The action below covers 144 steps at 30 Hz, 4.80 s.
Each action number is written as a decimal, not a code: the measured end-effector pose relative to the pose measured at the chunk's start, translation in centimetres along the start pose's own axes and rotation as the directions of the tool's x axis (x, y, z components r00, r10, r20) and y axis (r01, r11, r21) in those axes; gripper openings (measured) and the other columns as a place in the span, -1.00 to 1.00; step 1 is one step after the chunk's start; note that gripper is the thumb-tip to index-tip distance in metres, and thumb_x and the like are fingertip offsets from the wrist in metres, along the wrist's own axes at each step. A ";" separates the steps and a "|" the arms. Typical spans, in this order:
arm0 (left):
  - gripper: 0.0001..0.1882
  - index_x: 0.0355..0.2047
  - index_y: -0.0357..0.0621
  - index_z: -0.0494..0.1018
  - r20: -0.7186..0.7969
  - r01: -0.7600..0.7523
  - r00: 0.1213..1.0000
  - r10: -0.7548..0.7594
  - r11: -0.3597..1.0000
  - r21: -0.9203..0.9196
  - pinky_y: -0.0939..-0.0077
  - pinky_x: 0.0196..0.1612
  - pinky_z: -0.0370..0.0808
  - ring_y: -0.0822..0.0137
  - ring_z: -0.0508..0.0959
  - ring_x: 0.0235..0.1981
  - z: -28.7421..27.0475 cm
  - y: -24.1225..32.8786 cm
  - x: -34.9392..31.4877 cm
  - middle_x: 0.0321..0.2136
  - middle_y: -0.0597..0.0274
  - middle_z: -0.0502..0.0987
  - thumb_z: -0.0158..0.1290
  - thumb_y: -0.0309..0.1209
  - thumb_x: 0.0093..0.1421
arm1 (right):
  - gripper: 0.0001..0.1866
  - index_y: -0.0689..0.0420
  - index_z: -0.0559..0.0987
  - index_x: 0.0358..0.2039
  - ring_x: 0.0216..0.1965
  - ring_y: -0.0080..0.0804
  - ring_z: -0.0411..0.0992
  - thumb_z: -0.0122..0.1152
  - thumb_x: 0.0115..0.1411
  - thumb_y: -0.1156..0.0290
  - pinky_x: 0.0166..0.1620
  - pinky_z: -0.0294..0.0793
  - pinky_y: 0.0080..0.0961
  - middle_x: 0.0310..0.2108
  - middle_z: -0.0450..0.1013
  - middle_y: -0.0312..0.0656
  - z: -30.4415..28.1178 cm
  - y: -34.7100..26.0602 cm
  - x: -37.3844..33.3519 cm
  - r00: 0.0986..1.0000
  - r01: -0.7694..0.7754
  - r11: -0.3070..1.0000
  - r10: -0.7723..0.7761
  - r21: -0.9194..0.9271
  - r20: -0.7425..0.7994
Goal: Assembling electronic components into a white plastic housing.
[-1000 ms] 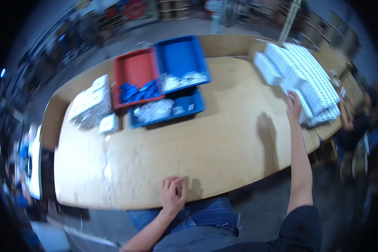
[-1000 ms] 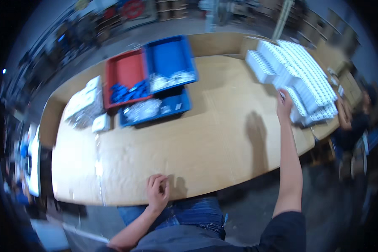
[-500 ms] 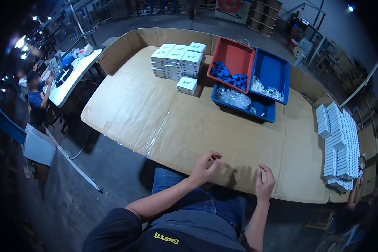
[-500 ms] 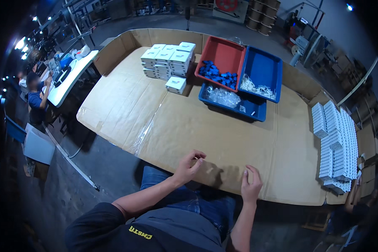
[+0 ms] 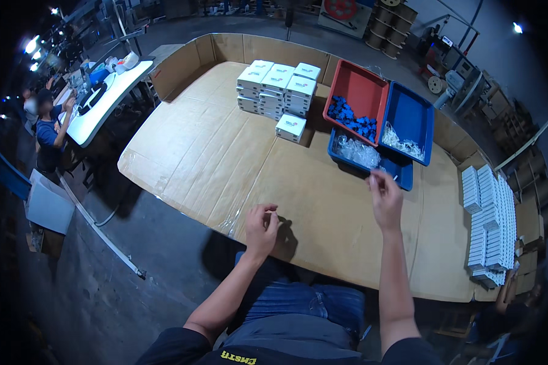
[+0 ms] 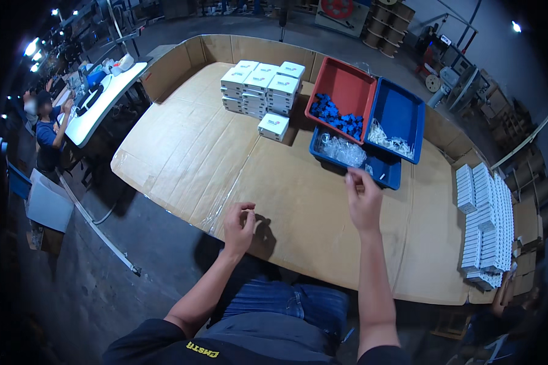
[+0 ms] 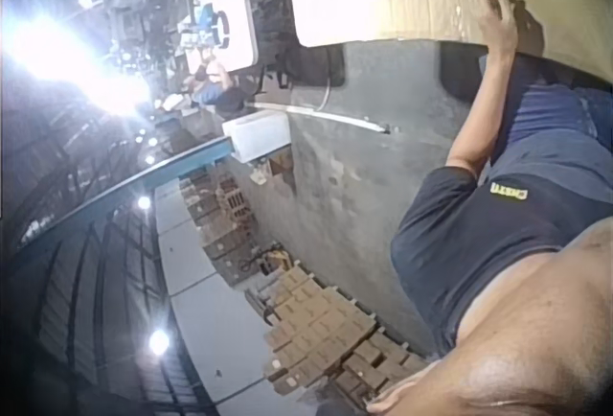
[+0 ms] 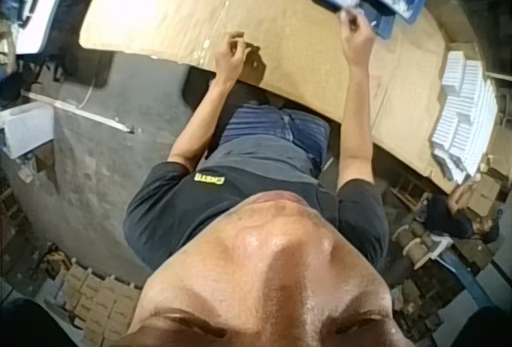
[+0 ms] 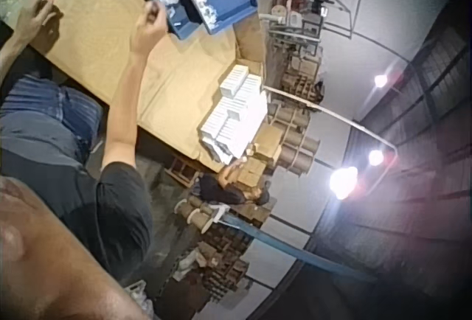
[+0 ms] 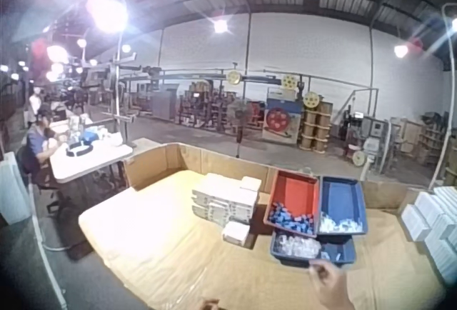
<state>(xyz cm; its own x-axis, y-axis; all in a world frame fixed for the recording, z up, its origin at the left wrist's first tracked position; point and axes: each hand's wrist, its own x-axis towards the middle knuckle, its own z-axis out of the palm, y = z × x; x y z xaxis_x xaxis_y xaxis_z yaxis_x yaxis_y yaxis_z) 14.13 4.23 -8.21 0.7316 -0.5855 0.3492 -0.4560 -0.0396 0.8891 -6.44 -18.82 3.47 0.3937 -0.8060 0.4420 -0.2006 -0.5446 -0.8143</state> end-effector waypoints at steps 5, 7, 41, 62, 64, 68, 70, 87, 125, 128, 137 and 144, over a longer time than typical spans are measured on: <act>-0.79 -0.18 -0.12 0.57 0.083 -0.191 0.981 0.175 0.943 0.273 0.18 0.05 0.41 0.05 0.52 -0.07 -0.2 1.7 -0.4 -0.17 0.12 0.57 0.21 -0.41 0.16 | -0.82 0.24 0.62 -0.16 -0.36 -0.54 0.57 0.28 0.35 0.39 -0.27 0.51 -0.53 -0.48 0.56 -0.24 7.7 0.2 15.5 0.993 0.037 0.999 -0.039 0.019 0.112; -0.79 -0.18 -0.13 0.57 0.078 -0.178 0.984 0.163 0.944 0.277 0.17 0.05 0.41 0.05 0.52 -0.07 -0.3 1.1 -0.6 -0.17 0.12 0.57 0.21 -0.41 0.16 | -0.79 0.22 0.61 -0.15 -0.32 -0.36 0.62 0.31 0.31 0.36 -0.22 0.56 -0.42 -0.44 0.60 -0.16 11.0 0.5 21.3 0.983 0.071 0.995 -0.058 -0.070 0.173; -0.84 -0.24 -0.11 0.58 0.152 -0.163 0.981 0.123 0.946 0.282 0.19 -0.01 0.42 0.09 0.55 -0.12 0.1 1.8 0.7 -0.22 0.16 0.59 0.22 -0.41 0.16 | -0.60 0.22 0.60 0.07 0.00 -0.47 0.51 0.39 0.21 0.50 0.18 0.46 -0.45 -0.10 0.60 -0.22 15.0 2.3 33.0 0.983 -0.001 0.880 -0.087 0.474 0.164; -0.22 0.32 -0.31 0.28 0.738 0.696 0.644 -0.201 0.553 -0.457 0.21 0.05 0.58 0.20 0.63 -0.14 4.1 8.7 3.0 -0.04 0.04 0.55 -0.26 0.19 0.49 | -0.51 0.24 0.50 0.26 0.01 -0.52 0.54 0.30 0.36 0.38 0.06 0.47 -0.53 0.00 0.61 -0.21 -2.2 1.9 -0.6 0.930 -0.360 0.531 0.136 0.767 0.342; -0.18 0.32 -0.28 0.28 0.884 0.861 0.445 -0.146 0.340 -0.378 0.19 0.06 0.58 0.15 0.64 -0.10 5.7 10.7 3.1 0.01 0.00 0.55 -0.31 0.25 0.47 | -0.58 0.24 0.55 0.21 -0.15 -0.61 0.50 0.27 0.38 0.41 -0.05 0.48 -0.60 -0.17 0.61 -0.31 -1.2 3.6 -3.9 0.901 -0.432 0.543 0.215 0.720 0.378; -0.21 0.30 -0.27 0.30 0.914 0.897 0.381 -0.136 0.292 -0.330 0.16 0.04 0.60 0.10 0.65 -0.08 6.7 12.8 2.2 0.03 -0.04 0.55 -0.29 0.22 0.46 | -0.64 0.21 0.58 0.18 -0.18 -0.63 0.48 0.24 0.39 0.47 -0.09 0.47 -0.64 -0.15 0.59 -0.34 -1.1 2.2 -7.4 0.828 -0.552 0.506 0.242 0.663 0.506; -0.25 0.28 -0.23 0.32 0.913 0.880 0.380 -0.149 0.364 -0.307 0.13 0.03 0.62 0.06 0.66 -0.06 7.2 12.2 1.2 0.01 -0.04 0.57 -0.24 0.20 0.45 | -0.68 0.21 0.61 0.13 -0.05 -0.54 0.49 0.22 0.37 0.56 0.02 0.47 -0.53 -0.05 0.57 -0.29 -1.7 1.3 -8.6 0.845 -0.505 0.702 0.286 0.502 0.451; -0.30 0.16 -0.20 0.37 0.818 0.846 0.475 -0.325 0.424 -0.323 0.46 -0.12 0.62 0.40 0.60 -0.19 9.6 12.9 -2.3 -0.17 0.22 0.53 -0.19 0.23 0.46 | 0.05 0.10 0.35 0.36 0.28 -0.18 0.31 0.69 -0.13 0.13 0.25 0.38 -0.24 0.28 0.29 -0.15 -1.4 -0.3 -10.7 0.927 -0.217 0.905 0.074 0.365 0.368; -0.38 0.00 -0.22 0.40 0.708 0.810 0.566 -0.422 0.443 -0.383 0.66 -0.39 0.45 0.56 0.55 -0.40 8.9 13.7 -3.6 -0.31 0.30 0.53 -0.22 0.16 0.50 | -0.29 0.38 0.33 0.35 0.26 0.19 0.43 -0.27 0.55 -0.03 0.25 0.49 -0.15 0.28 0.38 0.22 2.7 1.3 -13.6 0.955 0.261 0.964 -0.265 0.048 0.133; -0.38 0.02 -0.24 0.41 0.712 0.814 0.562 -0.421 0.438 -0.383 0.63 -0.34 0.49 0.53 0.57 -0.38 8.9 13.1 -3.8 -0.30 0.27 0.55 -0.24 0.14 0.51 | -0.29 0.39 0.33 0.35 0.27 0.18 0.42 -0.28 0.55 -0.02 0.26 0.48 -0.16 0.29 0.37 0.20 2.7 1.1 -13.7 0.957 0.243 0.969 -0.247 0.044 0.149; -0.36 0.06 -0.29 0.39 0.700 0.803 0.578 -0.420 0.444 -0.397 0.54 -0.21 0.57 0.43 0.62 -0.26 9.1 12.9 -4.1 -0.23 0.18 0.57 -0.25 0.14 0.51 | -0.32 0.34 0.33 0.36 0.29 0.15 0.40 -0.29 0.56 -0.01 0.28 0.45 -0.17 0.32 0.35 0.17 2.5 0.8 -14.1 0.967 0.173 0.978 -0.191 0.115 0.171; -0.37 0.24 -0.29 0.31 0.726 0.816 0.556 -0.406 0.435 -0.381 0.47 -0.09 0.56 0.42 0.60 -0.13 9.1 11.5 -3.7 -0.12 0.16 0.53 -0.20 0.06 0.52 | -0.26 0.34 0.34 0.35 0.35 0.04 0.35 -0.08 0.50 -0.09 0.32 0.38 -0.24 0.34 0.34 0.14 2.6 0.9 -13.0 0.971 0.122 0.954 -0.172 0.274 0.167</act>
<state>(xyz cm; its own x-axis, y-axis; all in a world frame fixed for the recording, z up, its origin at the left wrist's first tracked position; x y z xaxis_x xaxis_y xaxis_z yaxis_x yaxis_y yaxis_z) 1.54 -1.39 -1.95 0.2237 -0.8969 -0.3814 0.5914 -0.1861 0.7846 -9.45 -8.22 -3.96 0.5669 -0.6499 0.5062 0.1027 -0.5539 -0.8262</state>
